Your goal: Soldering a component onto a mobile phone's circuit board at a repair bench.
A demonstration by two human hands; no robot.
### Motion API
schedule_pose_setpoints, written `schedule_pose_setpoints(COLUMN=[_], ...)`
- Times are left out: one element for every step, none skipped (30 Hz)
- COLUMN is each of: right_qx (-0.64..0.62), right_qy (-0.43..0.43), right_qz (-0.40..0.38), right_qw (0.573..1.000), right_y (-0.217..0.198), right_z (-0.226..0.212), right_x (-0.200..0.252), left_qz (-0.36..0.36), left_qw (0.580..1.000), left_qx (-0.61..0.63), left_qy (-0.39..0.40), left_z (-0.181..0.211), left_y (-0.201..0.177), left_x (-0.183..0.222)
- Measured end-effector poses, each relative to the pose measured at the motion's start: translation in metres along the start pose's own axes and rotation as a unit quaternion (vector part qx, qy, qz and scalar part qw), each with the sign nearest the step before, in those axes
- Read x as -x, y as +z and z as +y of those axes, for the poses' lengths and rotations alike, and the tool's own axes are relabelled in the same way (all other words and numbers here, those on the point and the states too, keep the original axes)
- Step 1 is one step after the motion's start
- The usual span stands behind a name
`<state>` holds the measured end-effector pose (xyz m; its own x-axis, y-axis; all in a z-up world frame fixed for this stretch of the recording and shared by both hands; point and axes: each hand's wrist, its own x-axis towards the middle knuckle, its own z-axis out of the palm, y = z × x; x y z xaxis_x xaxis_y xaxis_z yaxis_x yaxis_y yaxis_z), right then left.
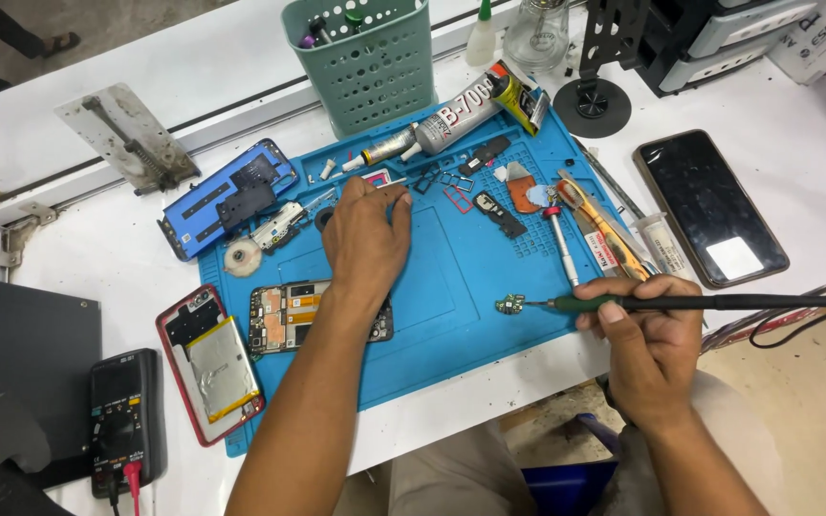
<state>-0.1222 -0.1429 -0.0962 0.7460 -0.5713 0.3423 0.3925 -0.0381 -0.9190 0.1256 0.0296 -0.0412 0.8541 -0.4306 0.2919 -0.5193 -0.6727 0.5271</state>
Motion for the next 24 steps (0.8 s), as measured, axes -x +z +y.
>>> schedule_pose_setpoints(right_qx=[0.001, 0.000, 0.000, 0.000, 0.011, 0.022, 0.022, 0.027, 0.032, 0.032, 0.031, 0.030, 0.032, 0.023, 0.014, 0.016, 0.009, 0.003, 0.010, 0.004, 0.003, 0.014, 0.001, -0.012], right_qy=[0.000, -0.004, -0.007, -0.007, -0.041, -0.074, -0.076, -0.071, -0.067, -0.070, -0.071, -0.072, -0.072, -0.073, -0.073, -0.073, -0.076, -0.080, -0.082, -0.075, -0.070, -0.073, -0.075, -0.077], right_qz=[0.001, 0.000, -0.003, -0.002, 0.014, 0.031, 0.032, 0.031, 0.031, 0.033, 0.030, 0.028, 0.029, 0.031, 0.036, 0.038, 0.040, 0.042, 0.048, 0.041, 0.038, 0.048, 0.044, 0.039], right_qw=[1.000, 1.000, 1.000, 1.000, 0.999, 0.997, 0.996, 0.997, 0.997, 0.996, 0.997, 0.997, 0.996, 0.997, 0.997, 0.996, 0.996, 0.996, 0.995, 0.996, 0.997, 0.996, 0.996, 0.996], right_y=[0.000, -0.001, -0.001, 0.002, 0.004, 0.007, 0.006, 0.006, 0.005, 0.006, 0.006, 0.005, 0.005, 0.005, 0.005, 0.005, 0.006, 0.005, 0.007, 0.008, 0.007, 0.006, 0.007, 0.008], right_z=[0.000, 0.001, 0.001, 0.004, 0.006, 0.008, 0.008, 0.007, 0.007, 0.007, 0.007, 0.006, 0.006, 0.006, 0.007, 0.008, 0.008, 0.008, 0.008, 0.007, 0.005, 0.004, 0.004, 0.004], right_x=[-0.001, -0.001, -0.001, -0.004, -0.006, -0.008, -0.008, -0.008, -0.008, -0.010, -0.010, -0.010, -0.011, -0.011, -0.010, -0.011, -0.011, -0.010, -0.010, -0.011, -0.011, -0.010, -0.011, -0.011], left_qz=[-0.001, 0.006, 0.012, 0.011, 0.011, 0.011, 0.012, -0.058, -0.127, -0.126, -0.204, -0.281, -0.282, -0.312, -0.342, -0.345, -0.354, -0.364, -0.368, -0.372, -0.377, -0.384, -0.387, -0.390], left_qw=[1.000, 1.000, 0.998, 0.998, 0.999, 0.998, 0.998, 0.995, 0.986, 0.986, 0.970, 0.948, 0.947, 0.937, 0.925, 0.924, 0.921, 0.918, 0.915, 0.915, 0.913, 0.908, 0.908, 0.909], left_qx=[0.001, -0.030, -0.060, -0.060, -0.040, -0.021, -0.021, 0.001, 0.023, 0.023, 0.054, 0.084, 0.086, 0.095, 0.104, 0.105, 0.103, 0.102, 0.106, 0.093, 0.083, 0.090, 0.077, 0.064], left_qy=[0.001, 0.005, 0.007, 0.007, 0.029, 0.050, 0.052, 0.079, 0.107, 0.110, 0.117, 0.125, 0.126, 0.127, 0.128, 0.130, 0.124, 0.118, 0.126, 0.126, 0.131, 0.143, 0.138, 0.133], left_z=[0.000, 0.000, 0.000, 0.005, 0.010, 0.015, 0.019, 0.023, 0.028, 0.035, 0.042, 0.049, 0.051, 0.052, 0.052, 0.053, 0.055, 0.057, 0.055, 0.053, 0.055, 0.055, 0.053, 0.052], left_y=[0.000, 0.000, 0.000, -0.007, -0.013, -0.020, -0.022, -0.025, -0.027, -0.031, -0.034, -0.037, -0.037, -0.036, -0.036, -0.037, -0.039, -0.039, -0.038, -0.036, -0.032, -0.029, -0.027, -0.025], left_x=[0.000, 0.000, 0.001, 0.004, 0.007, 0.010, 0.014, 0.018, 0.021, 0.022, 0.026, 0.029, 0.030, 0.031, 0.032, 0.031, 0.031, 0.031, 0.032, 0.032, 0.031, 0.031, 0.031, 0.031])
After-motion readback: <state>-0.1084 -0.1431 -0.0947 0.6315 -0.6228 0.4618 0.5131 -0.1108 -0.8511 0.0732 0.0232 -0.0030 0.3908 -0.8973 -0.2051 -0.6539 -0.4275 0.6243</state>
